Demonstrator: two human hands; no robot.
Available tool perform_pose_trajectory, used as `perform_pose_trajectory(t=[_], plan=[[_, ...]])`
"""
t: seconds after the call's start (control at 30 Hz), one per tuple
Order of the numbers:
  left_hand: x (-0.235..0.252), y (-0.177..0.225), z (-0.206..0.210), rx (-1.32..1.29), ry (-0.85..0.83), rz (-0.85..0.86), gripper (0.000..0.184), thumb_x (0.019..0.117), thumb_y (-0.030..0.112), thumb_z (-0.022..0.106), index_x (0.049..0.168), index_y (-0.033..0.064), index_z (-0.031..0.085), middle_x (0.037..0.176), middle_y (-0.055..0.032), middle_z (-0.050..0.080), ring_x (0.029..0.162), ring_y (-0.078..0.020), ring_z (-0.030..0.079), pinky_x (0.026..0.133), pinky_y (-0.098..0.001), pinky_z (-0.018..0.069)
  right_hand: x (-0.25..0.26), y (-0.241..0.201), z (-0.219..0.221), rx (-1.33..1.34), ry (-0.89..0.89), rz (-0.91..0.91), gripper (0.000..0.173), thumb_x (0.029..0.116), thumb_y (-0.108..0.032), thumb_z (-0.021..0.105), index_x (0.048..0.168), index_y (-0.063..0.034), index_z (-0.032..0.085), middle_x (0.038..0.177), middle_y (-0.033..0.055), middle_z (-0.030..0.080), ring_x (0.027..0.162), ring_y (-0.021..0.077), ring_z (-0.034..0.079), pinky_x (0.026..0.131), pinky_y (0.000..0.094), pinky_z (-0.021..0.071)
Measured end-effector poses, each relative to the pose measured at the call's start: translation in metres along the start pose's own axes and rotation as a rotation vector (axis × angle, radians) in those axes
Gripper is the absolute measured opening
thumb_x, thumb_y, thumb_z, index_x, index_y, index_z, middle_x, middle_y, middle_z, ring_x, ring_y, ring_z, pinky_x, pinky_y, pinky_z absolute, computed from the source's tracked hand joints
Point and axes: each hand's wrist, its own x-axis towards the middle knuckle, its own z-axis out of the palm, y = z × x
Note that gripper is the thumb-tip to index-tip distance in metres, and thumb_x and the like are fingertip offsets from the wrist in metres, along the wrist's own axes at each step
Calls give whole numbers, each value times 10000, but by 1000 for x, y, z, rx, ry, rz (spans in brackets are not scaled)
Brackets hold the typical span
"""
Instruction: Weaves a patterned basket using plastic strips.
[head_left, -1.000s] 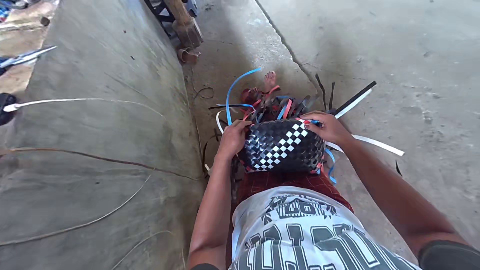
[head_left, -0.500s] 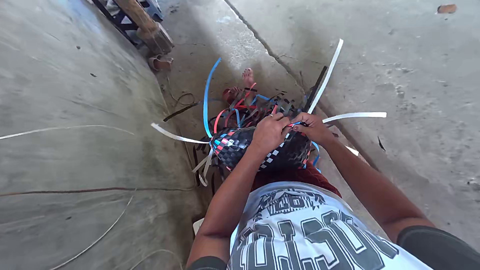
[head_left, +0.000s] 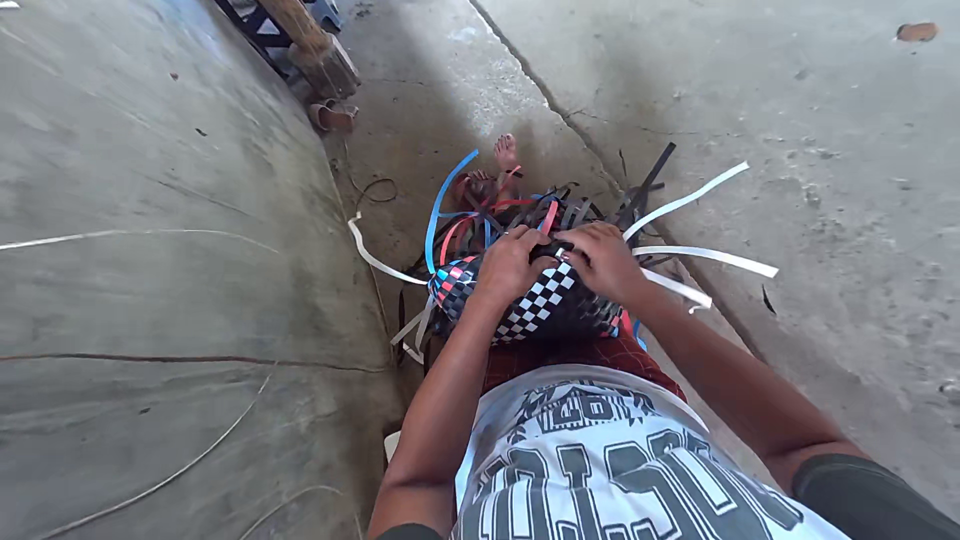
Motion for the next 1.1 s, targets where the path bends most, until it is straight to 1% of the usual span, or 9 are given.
perform_pose_trajectory(t=[0.13, 0.23, 0.33, 0.43, 0.6, 0.8, 0.93, 1.03, 1.1], plan=[[-1, 0, 15, 74, 99, 54, 148, 926, 192, 771, 931, 45, 757, 974, -129, 741, 919, -311, 728, 811, -523, 586, 4, 1, 27, 1, 170, -39, 81, 919, -48, 678, 944, -29, 753, 934, 135, 749, 908, 339, 700, 925, 628, 438], [0, -2, 21, 97, 175, 146, 133, 928, 183, 762, 876, 60, 756, 913, -115, 742, 873, -294, 735, 780, -497, 594, 5, 6, 24, 36, 159, -61, 86, 922, -30, 664, 897, -22, 746, 874, 123, 743, 850, 318, 697, 915, 623, 425], [3, -1, 1, 60, 96, 145, 189, 1001, 212, 675, 1075, 90, 799, 1081, -136, 759, 1045, -325, 713, 971, -547, 521, 11, 22, 15, 60, 152, -138, 118, 937, -52, 634, 917, -14, 744, 856, 119, 731, 832, 301, 693, 920, 609, 437], [-1, -10, -19, 105, -1, 10, 326, 994, 315, 694, 1243, 112, 750, 1218, -156, 702, 1156, -353, 654, 1031, -575, 478, 16, 38, -2, 44, 98, -122, 108, 938, -37, 645, 967, 0, 742, 907, 146, 732, 889, 341, 686, 956, 638, 421], [-8, -16, -1, 124, 53, -10, 252, 980, 274, 717, 1147, 95, 774, 1124, -142, 725, 1069, -345, 687, 929, -550, 548, 16, 15, 10, -102, -49, -79, 251, 1001, -148, 626, 1217, -64, 721, 1191, 165, 713, 1156, 394, 649, 1070, 731, 322], [-12, -14, 17, 246, 202, 18, 135, 961, 182, 718, 953, 70, 793, 992, -121, 770, 953, -300, 740, 953, -531, 524, 22, -1, 45, -80, 125, -135, 98, 921, -15, 648, 890, -6, 741, 872, 146, 750, 863, 339, 723, 962, 655, 426], [-17, -2, 32, 323, 281, -142, 146, 990, 219, 680, 1064, 149, 785, 1011, -116, 746, 1072, -341, 690, 1096, -651, 354, 23, 1, 45, -94, 111, -115, 111, 929, -28, 637, 880, -10, 736, 858, 148, 746, 845, 338, 721, 951, 649, 420], [-17, -5, 44, 342, 328, -172, 190, 1028, 237, 622, 1117, 127, 749, 1024, -129, 725, 1071, -360, 670, 1039, -621, 401, 23, 5, 44, -71, 101, -86, 113, 942, -52, 650, 943, -16, 757, 897, 156, 750, 886, 353, 720, 992, 651, 418], [-16, -11, 47, 308, 359, -147, 208, 1026, 235, 624, 1098, 83, 746, 1027, -135, 726, 1056, -357, 675, 1017, -607, 427, 22, -1, 36, -9, 107, -68, 188, 974, -73, 640, 1113, -23, 757, 1054, 175, 751, 1033, 378, 707, 1085, 636, 401]])
